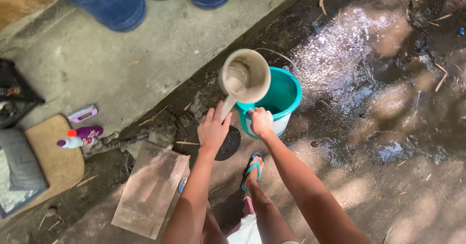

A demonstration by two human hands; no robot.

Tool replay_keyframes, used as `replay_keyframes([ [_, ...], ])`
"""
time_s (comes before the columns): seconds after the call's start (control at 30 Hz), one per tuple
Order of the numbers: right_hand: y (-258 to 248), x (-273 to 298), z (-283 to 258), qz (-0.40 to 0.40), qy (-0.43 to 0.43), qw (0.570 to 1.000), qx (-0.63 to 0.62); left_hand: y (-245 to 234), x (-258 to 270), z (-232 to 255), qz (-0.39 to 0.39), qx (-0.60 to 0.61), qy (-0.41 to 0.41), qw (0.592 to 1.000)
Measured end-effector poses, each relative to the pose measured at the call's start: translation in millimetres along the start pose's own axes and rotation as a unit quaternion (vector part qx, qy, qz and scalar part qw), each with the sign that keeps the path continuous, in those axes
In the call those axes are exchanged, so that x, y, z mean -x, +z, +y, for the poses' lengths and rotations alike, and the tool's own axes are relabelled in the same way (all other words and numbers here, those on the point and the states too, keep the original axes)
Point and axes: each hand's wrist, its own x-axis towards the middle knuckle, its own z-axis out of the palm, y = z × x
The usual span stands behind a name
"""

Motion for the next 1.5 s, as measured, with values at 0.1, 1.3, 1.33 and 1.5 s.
replay_keyframes([
  [0.1,6,12,-38,-0.043,-0.092,0.994,0.039,16,15,-31,-0.036,-0.078,0.024,0.996],
  [1.3,146,-66,-486,-0.074,-0.244,0.931,-0.261,119,237,-401,0.122,0.306,-0.619,0.713],
  [1.33,150,-64,-484,-0.082,-0.244,0.930,-0.261,112,238,-395,0.121,0.305,-0.625,0.708],
  [1.5,130,-73,-488,-0.079,-0.215,0.949,-0.216,23,197,-361,0.225,0.298,-0.511,0.775],
])
